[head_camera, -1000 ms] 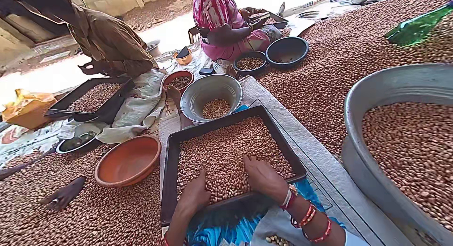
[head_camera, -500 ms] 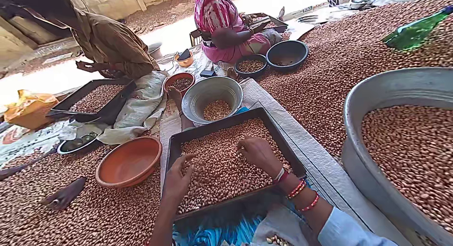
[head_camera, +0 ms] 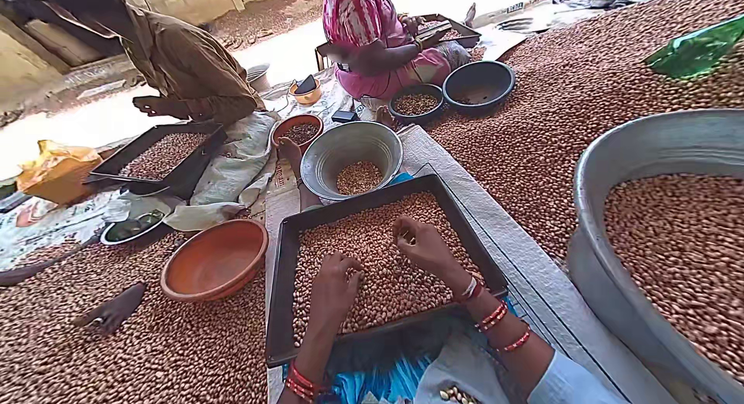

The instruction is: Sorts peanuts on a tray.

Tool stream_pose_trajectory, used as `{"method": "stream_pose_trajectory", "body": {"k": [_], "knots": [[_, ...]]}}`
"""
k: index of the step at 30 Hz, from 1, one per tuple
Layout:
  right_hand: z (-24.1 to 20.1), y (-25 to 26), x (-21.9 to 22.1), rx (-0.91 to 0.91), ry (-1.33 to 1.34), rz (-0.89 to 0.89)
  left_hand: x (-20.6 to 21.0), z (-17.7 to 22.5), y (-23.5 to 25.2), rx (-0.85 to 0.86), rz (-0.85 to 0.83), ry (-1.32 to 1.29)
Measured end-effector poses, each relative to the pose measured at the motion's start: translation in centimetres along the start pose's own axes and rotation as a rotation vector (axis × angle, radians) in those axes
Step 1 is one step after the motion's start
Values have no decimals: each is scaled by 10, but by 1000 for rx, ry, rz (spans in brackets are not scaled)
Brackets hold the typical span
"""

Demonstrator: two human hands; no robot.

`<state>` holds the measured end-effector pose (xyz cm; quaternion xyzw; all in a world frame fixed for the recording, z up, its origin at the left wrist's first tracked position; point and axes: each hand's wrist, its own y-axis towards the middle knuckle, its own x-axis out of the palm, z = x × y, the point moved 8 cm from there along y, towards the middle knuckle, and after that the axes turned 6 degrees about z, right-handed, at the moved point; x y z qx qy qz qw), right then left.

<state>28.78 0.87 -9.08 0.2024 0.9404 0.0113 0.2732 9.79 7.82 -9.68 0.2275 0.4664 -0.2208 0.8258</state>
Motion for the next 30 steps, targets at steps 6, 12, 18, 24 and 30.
{"method": "stream_pose_trajectory", "body": {"k": [6,12,18,24,30], "knots": [[-10,-16,24,26,-157,-239,-27,-40,13,-227,83,-336],[-23,-20,59,-67,-371,-257,-1,-16,14,-157,-102,31],[-20,-20,66,-64,-402,-290,-1,-32,18,-276,-51,-164],[-15,-20,69,-73,-377,-294,-3,-29,7,-231,-134,-394],[-13,-20,68,-91,-359,-296,14,23,-12,6,-167,58]]}}
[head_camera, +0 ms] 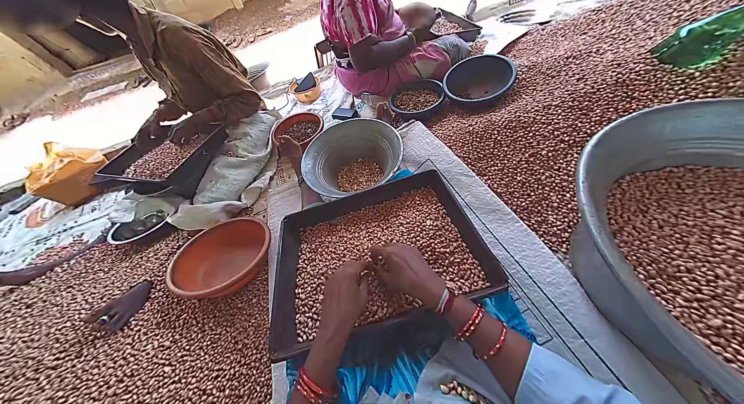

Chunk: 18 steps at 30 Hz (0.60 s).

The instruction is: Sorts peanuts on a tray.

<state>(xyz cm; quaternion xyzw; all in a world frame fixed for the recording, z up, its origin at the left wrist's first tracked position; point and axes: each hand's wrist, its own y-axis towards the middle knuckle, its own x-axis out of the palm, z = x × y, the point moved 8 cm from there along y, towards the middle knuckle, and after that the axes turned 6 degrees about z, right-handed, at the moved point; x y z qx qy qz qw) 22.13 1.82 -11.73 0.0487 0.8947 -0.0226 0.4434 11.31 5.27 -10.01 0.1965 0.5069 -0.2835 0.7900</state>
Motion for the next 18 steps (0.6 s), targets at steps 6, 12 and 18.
{"method": "stream_pose_trajectory", "body": {"k": [6,12,18], "knots": [[11,-4,-11,24,30,39,10,0,4,-36,-104,37],[17,-11,-21,10,47,97,-32,-26,8,-65,163,-344],[9,-11,-14,16,-2,37,4,4,13,-58,-93,40]]}}
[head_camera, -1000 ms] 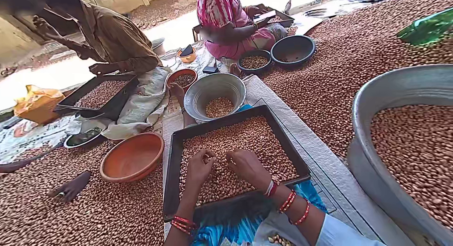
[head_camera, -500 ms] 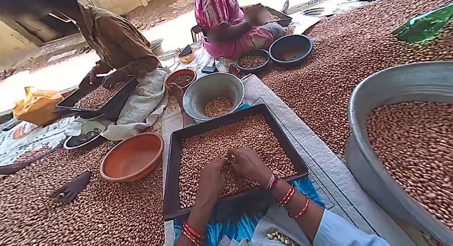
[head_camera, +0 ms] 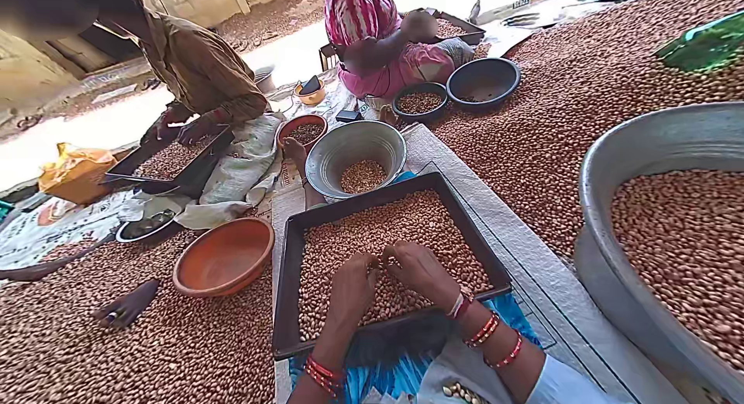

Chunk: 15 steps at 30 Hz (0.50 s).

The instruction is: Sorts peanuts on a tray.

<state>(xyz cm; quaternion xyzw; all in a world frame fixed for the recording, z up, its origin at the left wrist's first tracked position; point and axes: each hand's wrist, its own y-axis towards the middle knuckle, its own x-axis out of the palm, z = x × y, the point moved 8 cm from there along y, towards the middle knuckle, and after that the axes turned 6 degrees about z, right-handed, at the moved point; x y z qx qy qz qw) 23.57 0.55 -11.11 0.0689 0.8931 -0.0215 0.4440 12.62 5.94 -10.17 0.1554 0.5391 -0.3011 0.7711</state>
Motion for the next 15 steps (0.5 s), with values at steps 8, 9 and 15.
{"method": "stream_pose_trajectory", "body": {"k": [8,9,15], "knots": [[13,-7,-6,58,10,45,-11,10,-21,295,-270,-490],[14,-8,-7,51,20,58,-22,9,-29,364,-333,-690],[17,-9,-17,77,25,64,-77,-77,-30,-134,156,-150]]}}
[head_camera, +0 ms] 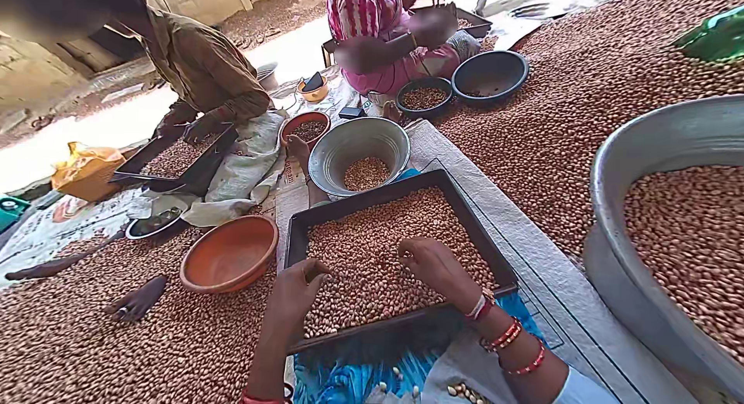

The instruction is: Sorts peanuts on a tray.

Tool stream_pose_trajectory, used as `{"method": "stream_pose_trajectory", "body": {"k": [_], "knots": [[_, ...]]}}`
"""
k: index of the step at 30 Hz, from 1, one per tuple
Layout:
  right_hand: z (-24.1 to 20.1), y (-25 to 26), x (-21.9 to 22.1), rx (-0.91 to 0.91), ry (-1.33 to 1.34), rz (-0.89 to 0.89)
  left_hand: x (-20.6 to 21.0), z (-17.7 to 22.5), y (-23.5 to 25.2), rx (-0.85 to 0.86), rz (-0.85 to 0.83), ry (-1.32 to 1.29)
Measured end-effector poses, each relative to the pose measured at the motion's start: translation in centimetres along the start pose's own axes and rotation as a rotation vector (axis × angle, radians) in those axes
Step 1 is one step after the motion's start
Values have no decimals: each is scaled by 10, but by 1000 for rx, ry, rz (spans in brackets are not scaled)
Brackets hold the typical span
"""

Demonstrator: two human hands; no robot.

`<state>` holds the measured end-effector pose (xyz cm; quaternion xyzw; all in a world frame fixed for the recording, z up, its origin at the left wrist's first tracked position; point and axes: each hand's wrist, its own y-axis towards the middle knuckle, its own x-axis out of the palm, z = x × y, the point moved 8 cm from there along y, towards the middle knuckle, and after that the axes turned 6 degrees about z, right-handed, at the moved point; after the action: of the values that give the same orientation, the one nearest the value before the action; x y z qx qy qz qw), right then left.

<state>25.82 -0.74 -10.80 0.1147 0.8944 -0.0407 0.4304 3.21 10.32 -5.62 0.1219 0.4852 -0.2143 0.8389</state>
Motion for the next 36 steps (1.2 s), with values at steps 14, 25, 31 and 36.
{"method": "stream_pose_trajectory", "body": {"k": [14,25,31,36], "knots": [[-20,-47,-32,-147,178,-309,27,-50,-6,-109,29,-142],[36,-87,-86,204,-176,-188,45,-31,4,-30,-7,-252],[106,-139,-85,468,-273,-333,76,47,13,210,-146,-214],[146,-163,-37,603,-256,-480,116,101,8,304,-318,178]]}}
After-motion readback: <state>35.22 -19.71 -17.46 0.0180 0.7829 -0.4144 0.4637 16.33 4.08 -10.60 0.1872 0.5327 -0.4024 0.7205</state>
